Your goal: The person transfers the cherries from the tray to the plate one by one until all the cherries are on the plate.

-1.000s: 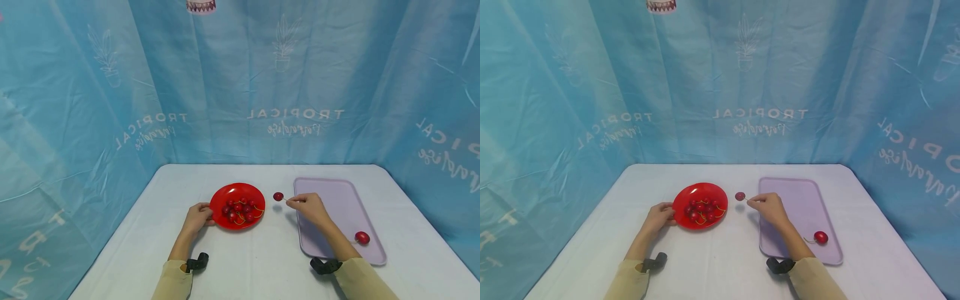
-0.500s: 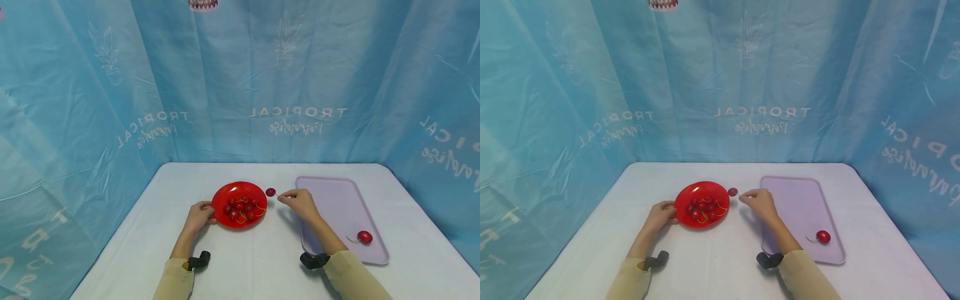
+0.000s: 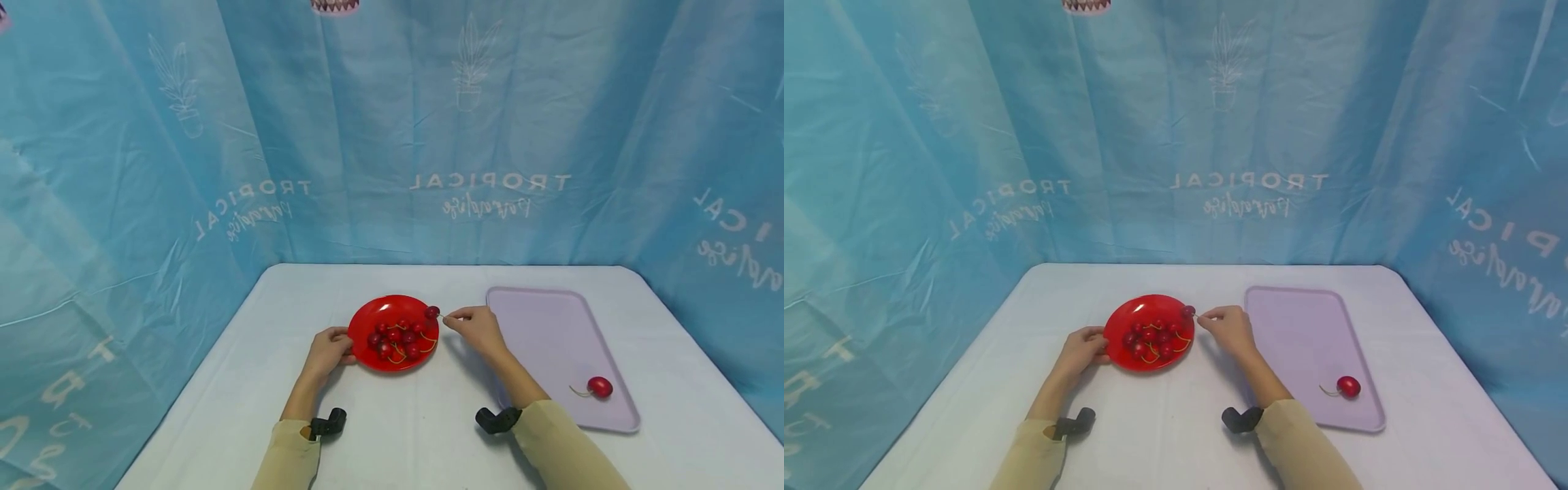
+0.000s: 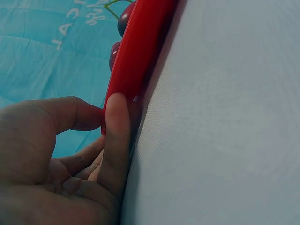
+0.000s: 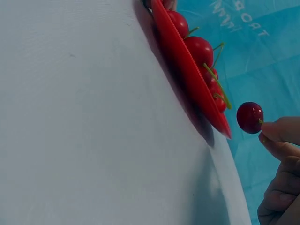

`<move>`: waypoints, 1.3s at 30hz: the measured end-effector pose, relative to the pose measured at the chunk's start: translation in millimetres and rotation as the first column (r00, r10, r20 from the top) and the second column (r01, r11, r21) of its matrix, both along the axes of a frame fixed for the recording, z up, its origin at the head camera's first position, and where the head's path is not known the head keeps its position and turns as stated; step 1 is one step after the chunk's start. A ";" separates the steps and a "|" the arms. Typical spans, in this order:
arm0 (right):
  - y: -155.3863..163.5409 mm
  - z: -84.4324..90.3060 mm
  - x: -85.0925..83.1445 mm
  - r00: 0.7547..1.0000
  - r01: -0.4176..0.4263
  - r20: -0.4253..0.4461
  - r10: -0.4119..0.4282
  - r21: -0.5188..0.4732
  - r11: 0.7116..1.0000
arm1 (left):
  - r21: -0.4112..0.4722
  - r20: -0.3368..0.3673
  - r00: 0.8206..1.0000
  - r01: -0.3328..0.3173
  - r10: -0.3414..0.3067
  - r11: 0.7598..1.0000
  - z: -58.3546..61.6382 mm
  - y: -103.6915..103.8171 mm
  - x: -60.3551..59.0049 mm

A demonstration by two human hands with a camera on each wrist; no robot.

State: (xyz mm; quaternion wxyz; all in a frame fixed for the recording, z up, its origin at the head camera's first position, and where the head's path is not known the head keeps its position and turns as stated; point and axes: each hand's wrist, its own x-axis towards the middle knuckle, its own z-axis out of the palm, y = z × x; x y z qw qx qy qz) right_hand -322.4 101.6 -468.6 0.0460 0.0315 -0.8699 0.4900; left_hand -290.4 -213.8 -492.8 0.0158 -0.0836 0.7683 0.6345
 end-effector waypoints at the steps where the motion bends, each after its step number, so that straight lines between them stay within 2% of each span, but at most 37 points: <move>1: -1.5 -0.6 -1.2 1.000 0.003 0.003 -0.003 -0.001 1.000 | -0.002 -0.002 1.000 0.000 0.000 1.000 0.3 -0.2 0.1; 10: -17.7 -3.3 -6.3 0.999 0.011 0.046 -0.009 -0.054 0.998 | -0.001 -0.001 1.000 0.001 -0.001 1.000 2.4 -0.5 0.7; 15: -24.4 -3.5 -5.2 0.998 0.030 0.055 -0.028 -0.039 0.999 | 0.005 -0.004 1.000 0.008 -0.008 1.000 3.0 0.4 -0.6; 26: -30.2 -8.7 -8.3 0.997 0.008 0.079 -0.007 -0.010 1.000 | 0.012 0.009 1.000 0.017 -0.017 1.000 2.2 -1.6 1.0; 39: -36.7 -14.6 -8.9 0.995 -0.003 0.102 0.007 -0.040 0.999 | 0.010 -0.001 1.000 0.019 -0.019 1.000 1.9 -0.9 -0.4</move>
